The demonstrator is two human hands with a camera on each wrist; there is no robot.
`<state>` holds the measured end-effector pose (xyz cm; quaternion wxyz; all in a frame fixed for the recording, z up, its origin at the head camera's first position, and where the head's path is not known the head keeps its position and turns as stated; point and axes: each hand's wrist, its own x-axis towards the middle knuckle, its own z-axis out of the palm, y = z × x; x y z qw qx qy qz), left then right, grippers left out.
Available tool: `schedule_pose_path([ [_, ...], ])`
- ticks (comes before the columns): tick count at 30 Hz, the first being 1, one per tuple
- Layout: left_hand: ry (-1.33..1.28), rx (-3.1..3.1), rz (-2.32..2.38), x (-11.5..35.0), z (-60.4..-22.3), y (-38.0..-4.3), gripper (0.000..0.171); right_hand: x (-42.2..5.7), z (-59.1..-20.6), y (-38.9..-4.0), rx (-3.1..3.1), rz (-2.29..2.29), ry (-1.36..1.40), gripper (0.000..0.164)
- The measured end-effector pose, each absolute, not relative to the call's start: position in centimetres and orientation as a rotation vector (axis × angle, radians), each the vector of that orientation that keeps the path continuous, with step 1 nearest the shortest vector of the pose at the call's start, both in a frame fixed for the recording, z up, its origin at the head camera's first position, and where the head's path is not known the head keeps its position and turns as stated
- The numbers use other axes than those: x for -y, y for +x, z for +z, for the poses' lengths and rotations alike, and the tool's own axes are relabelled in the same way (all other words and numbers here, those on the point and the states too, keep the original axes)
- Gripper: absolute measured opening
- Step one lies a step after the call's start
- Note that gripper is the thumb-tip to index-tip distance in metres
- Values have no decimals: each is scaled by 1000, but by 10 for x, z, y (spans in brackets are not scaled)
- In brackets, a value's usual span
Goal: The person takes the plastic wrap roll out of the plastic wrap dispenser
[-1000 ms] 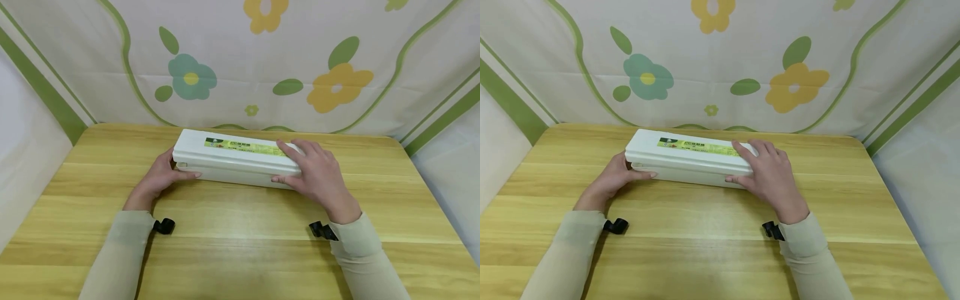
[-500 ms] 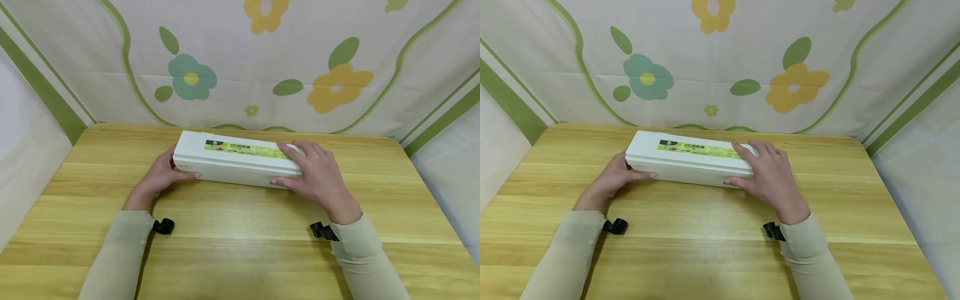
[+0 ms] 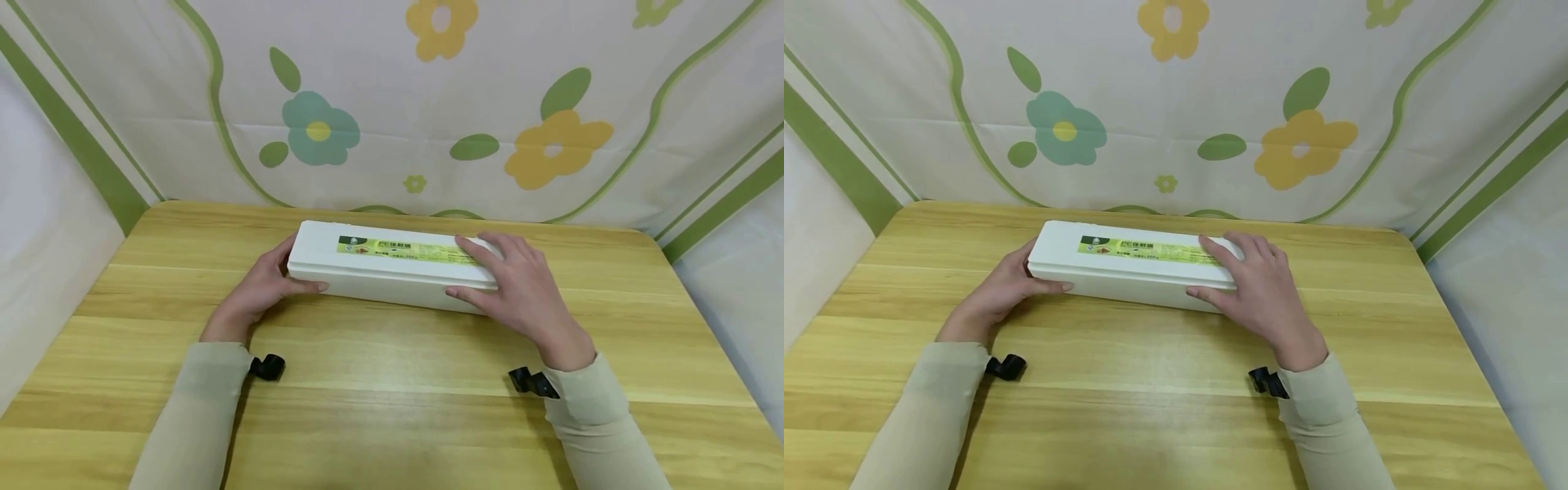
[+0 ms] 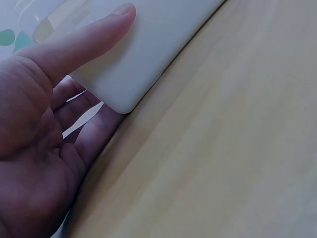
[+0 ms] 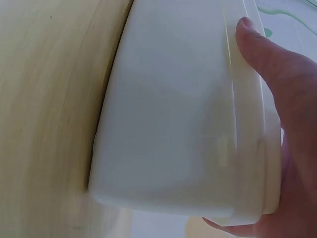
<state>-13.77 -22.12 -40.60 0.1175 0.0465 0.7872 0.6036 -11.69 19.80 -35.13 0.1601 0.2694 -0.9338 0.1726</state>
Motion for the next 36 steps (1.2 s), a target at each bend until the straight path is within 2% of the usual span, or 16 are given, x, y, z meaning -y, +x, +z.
schedule_pose_path([
  [10, 126, -2270, 1807, 224, -403, -137, 109, -196, -353, -114, 2618, 508, 807, 74],
  [24, 170, -2286, 1779, 230, -402, -135, 104, -191, -352, -121, 2483, 498, 849, 74],
  [36, 187, -2251, 1783, 229, -406, -138, 103, -225, -345, -130, 2398, 696, 741, 71],
])
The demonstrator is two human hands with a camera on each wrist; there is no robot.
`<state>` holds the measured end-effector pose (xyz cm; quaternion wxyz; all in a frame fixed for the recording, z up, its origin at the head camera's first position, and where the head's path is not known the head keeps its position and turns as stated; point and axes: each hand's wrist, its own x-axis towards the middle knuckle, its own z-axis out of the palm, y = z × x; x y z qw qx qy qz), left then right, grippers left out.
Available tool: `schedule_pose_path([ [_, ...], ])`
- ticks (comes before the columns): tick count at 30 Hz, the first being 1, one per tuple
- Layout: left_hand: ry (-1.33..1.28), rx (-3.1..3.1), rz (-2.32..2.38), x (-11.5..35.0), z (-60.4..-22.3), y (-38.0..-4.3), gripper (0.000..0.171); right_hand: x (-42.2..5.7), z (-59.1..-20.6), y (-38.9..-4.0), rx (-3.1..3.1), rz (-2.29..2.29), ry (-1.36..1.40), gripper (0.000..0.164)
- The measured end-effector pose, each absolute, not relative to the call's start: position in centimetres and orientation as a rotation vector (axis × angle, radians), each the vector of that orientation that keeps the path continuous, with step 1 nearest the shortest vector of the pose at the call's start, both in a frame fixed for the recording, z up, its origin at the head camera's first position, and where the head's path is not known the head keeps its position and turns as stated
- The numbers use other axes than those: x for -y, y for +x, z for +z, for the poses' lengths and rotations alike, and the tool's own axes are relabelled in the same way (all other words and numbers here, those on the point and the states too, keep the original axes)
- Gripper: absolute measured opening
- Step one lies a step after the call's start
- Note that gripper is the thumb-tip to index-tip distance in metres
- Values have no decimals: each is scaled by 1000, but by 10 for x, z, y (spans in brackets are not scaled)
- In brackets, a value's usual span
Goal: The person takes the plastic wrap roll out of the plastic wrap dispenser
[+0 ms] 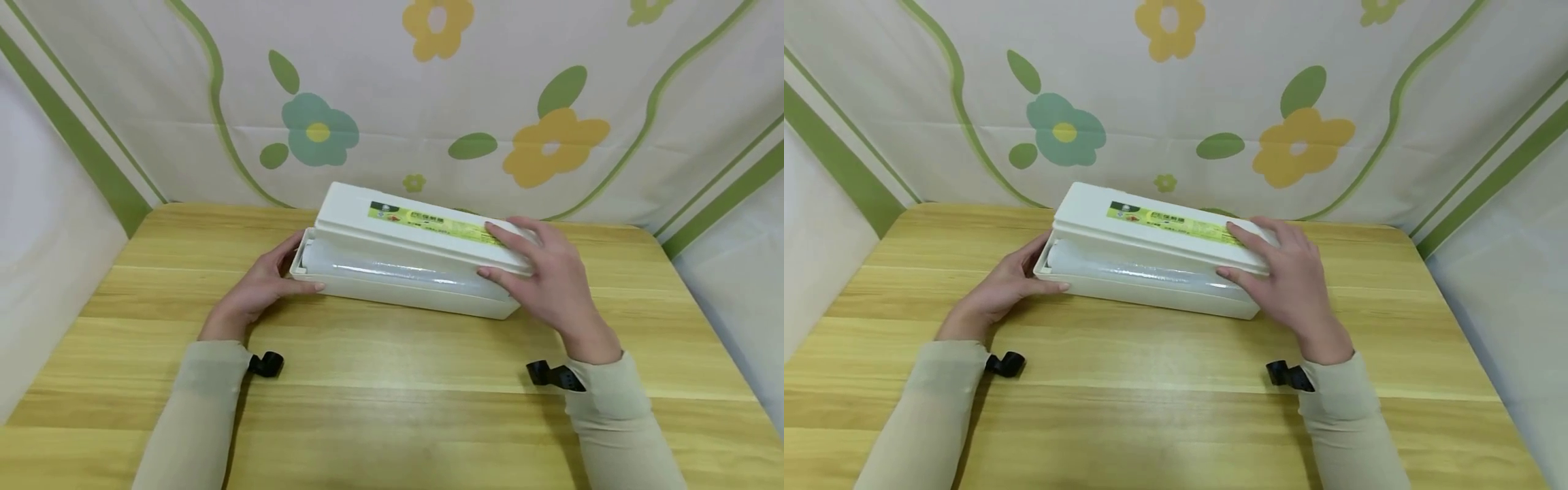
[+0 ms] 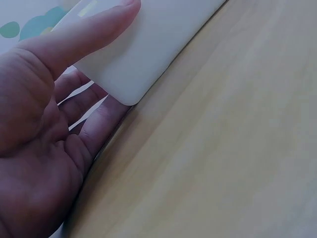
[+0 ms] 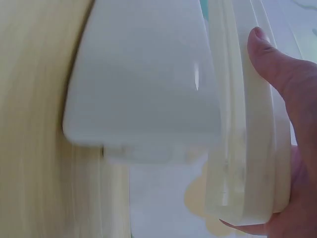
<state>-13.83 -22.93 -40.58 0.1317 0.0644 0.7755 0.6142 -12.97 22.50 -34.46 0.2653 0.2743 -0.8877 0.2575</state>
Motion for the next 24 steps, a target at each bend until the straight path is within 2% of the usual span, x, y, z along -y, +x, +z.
schedule_pose_path([
  [16, 169, -2238, 1783, 230, -409, -139, 104, -313, -359, -122, 2413, 618, 484, 58],
  [17, 164, -2234, 1788, 230, -409, -139, 104, -318, -360, -122, 2412, 604, 472, 61],
  [20, 159, -2224, 1796, 229, -408, -139, 104, -332, -365, -119, 2408, 580, 441, 81],
  [21, 157, -2223, 1798, 229, -408, -138, 104, -337, -366, -119, 2408, 580, 430, 83],
  [24, 156, -2231, 1792, 231, -408, -138, 105, -349, -368, -114, 2434, 629, 373, 61],
])
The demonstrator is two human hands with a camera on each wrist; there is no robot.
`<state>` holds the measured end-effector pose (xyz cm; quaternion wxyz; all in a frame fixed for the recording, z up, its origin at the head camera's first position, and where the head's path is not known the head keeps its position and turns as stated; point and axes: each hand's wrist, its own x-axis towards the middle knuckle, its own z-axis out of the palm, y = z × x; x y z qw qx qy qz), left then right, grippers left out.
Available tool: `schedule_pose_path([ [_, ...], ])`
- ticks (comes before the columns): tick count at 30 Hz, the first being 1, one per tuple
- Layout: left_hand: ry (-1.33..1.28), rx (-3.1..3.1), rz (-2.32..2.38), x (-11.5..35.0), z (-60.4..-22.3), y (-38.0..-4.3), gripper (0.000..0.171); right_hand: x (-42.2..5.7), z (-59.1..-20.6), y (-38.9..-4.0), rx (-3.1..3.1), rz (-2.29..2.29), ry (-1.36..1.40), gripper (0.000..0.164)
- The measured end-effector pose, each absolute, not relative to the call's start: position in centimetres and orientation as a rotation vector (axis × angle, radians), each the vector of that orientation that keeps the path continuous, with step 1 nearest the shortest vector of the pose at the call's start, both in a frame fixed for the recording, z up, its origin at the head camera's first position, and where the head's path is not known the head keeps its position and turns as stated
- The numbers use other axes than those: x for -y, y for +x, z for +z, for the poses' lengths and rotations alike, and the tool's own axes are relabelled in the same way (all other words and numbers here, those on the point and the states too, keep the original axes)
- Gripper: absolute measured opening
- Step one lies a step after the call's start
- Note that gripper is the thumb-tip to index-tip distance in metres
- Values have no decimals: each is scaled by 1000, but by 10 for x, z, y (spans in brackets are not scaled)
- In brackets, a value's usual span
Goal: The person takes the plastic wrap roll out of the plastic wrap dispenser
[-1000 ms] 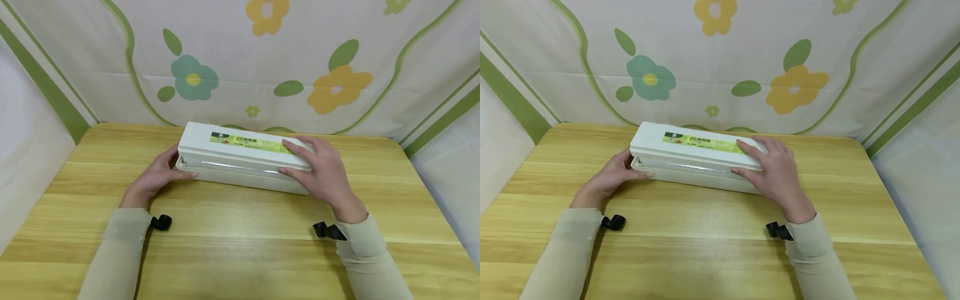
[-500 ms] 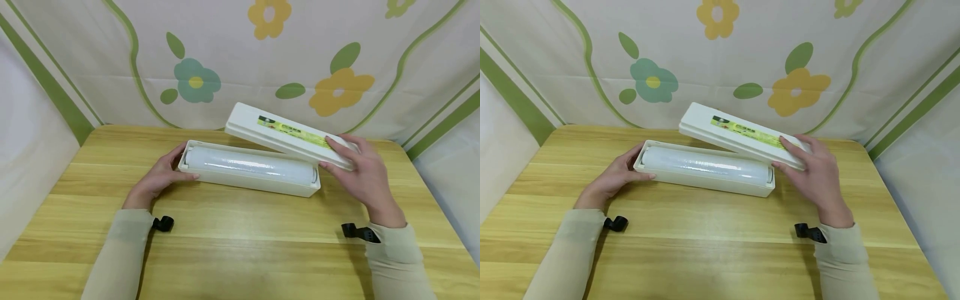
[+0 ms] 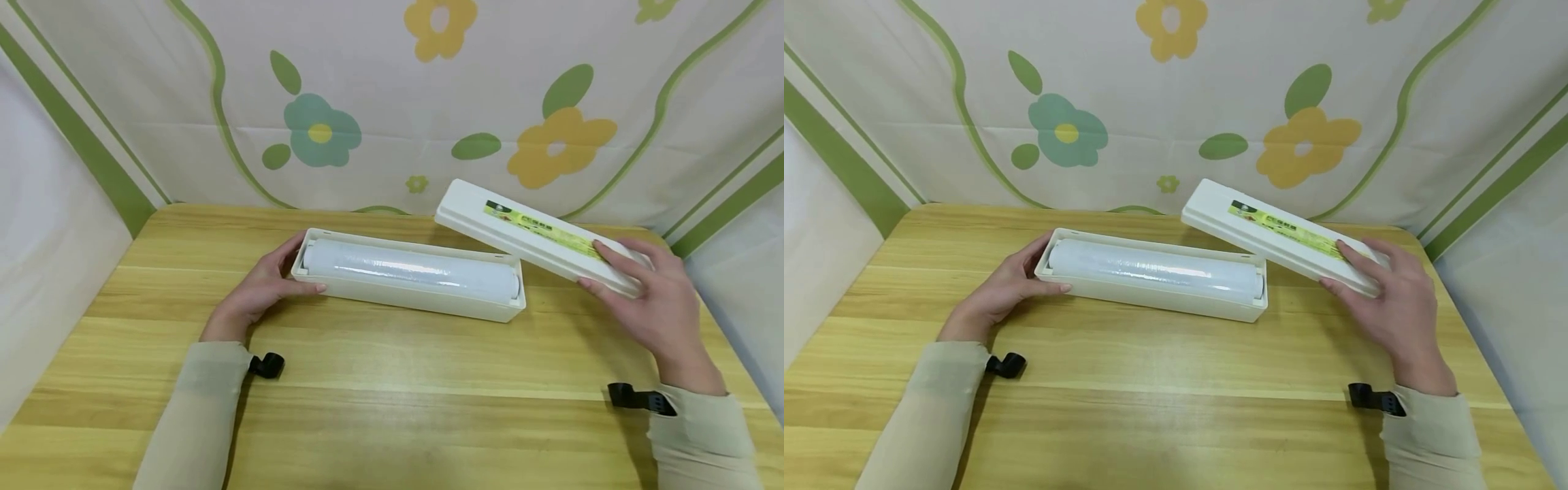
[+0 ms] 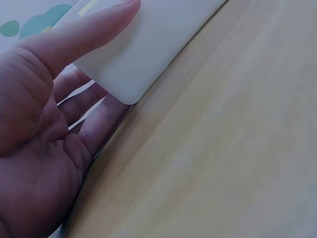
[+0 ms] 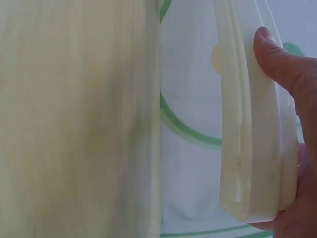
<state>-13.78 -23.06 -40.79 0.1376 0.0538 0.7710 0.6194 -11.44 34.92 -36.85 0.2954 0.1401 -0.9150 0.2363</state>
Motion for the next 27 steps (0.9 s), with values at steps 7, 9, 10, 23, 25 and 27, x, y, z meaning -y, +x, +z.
schedule_pose_path([
  [7, 148, -2237, 1779, 234, -408, -136, 106, -367, -375, -109, 2474, 722, 293, 61],
  [9, 152, -2235, 1780, 234, -408, -136, 105, -370, -377, -109, 2471, 714, 300, 60],
  [10, 154, -2235, 1780, 235, -408, -136, 105, -372, -377, -109, 2475, 709, 296, 61],
  [23, 162, -2232, 1789, 236, -407, -135, 105, -382, -388, -107, 2648, 782, 249, 55],
  [25, 162, -2231, 1785, 237, -407, -135, 106, -382, -388, -107, 2726, 809, 226, 50],
  [27, 159, -2234, 1781, 238, -407, -135, 106, -381, -388, -108, 2803, 830, 210, 48],
])
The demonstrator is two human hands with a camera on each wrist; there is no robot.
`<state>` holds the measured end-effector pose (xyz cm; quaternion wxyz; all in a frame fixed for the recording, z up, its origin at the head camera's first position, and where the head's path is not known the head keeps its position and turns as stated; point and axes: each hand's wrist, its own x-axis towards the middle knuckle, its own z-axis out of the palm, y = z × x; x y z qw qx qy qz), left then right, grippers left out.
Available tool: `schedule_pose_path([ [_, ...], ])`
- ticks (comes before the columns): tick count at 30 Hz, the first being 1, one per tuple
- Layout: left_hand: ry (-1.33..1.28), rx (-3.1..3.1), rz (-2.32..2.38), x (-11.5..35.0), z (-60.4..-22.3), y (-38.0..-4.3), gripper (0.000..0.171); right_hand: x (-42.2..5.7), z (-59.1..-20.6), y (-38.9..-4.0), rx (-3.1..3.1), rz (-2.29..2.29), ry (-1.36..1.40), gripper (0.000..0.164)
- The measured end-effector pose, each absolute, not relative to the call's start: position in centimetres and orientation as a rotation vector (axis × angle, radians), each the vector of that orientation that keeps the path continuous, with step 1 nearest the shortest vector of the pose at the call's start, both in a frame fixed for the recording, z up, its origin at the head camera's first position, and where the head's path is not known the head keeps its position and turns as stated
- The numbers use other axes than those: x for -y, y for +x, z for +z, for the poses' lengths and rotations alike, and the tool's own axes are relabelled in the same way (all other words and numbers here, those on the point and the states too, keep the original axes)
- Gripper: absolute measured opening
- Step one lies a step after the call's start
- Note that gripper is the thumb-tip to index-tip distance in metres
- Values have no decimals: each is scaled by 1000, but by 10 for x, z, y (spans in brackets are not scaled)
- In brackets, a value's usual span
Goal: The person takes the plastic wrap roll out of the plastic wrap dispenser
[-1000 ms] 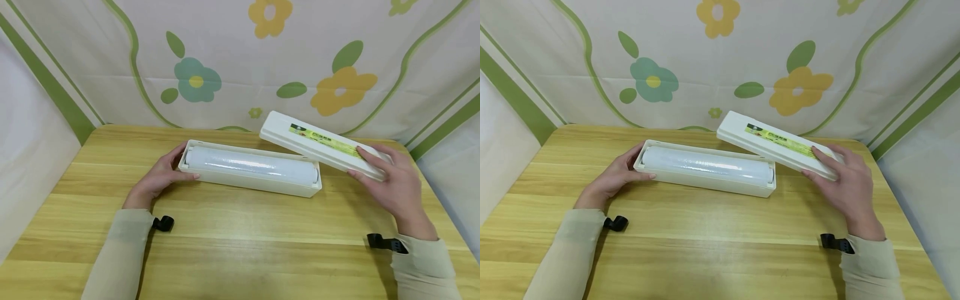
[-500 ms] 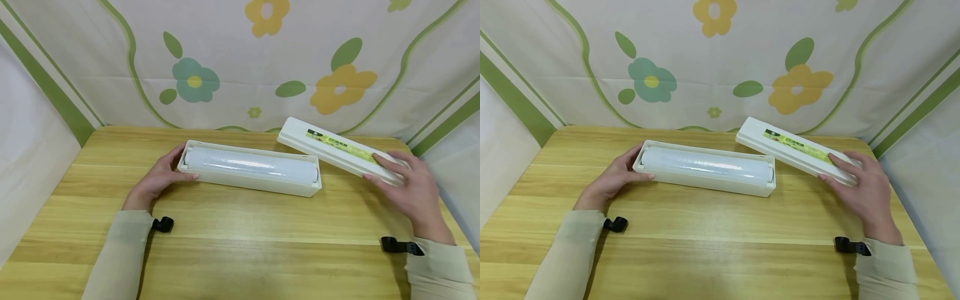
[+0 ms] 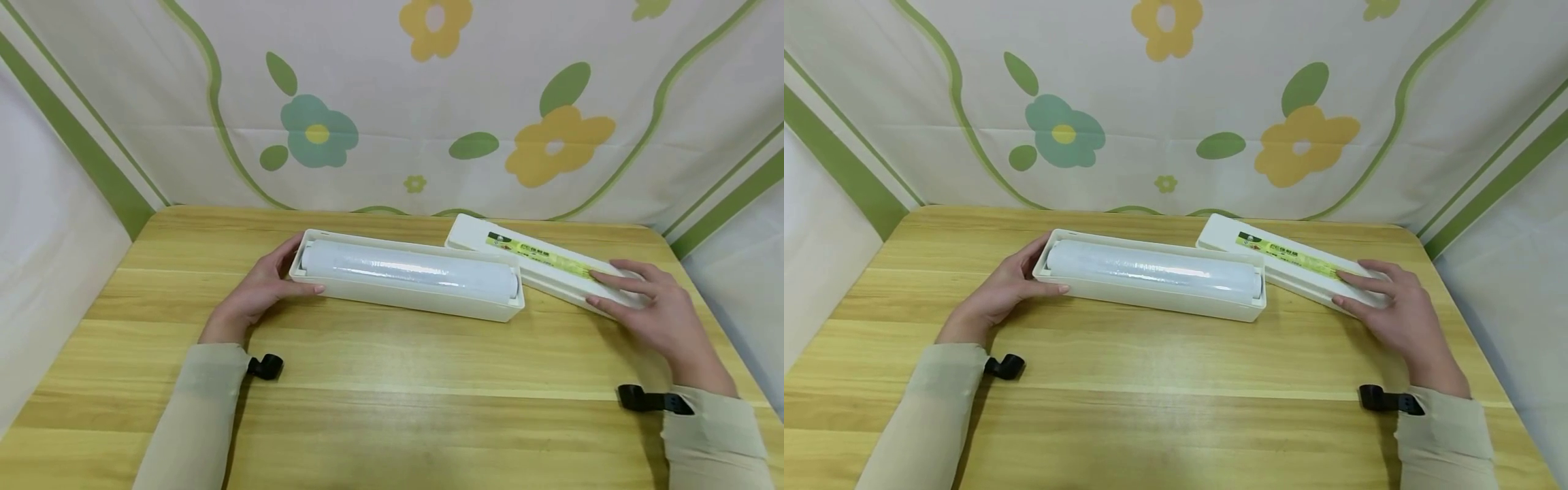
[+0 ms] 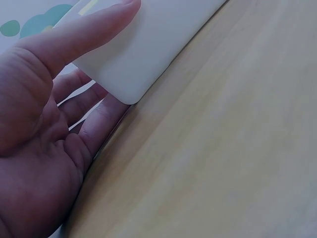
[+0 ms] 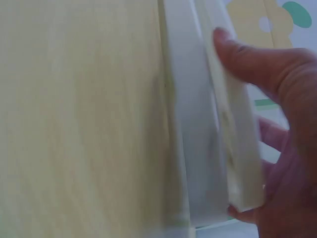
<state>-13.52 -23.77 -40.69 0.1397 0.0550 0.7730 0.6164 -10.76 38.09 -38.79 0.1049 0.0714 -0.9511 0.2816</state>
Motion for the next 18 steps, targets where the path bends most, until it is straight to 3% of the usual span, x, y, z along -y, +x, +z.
schedule_pose_path([
  [18, 167, -2237, 1797, 238, -407, -135, 105, -378, -387, -111, 2966, 807, 138, 54],
])
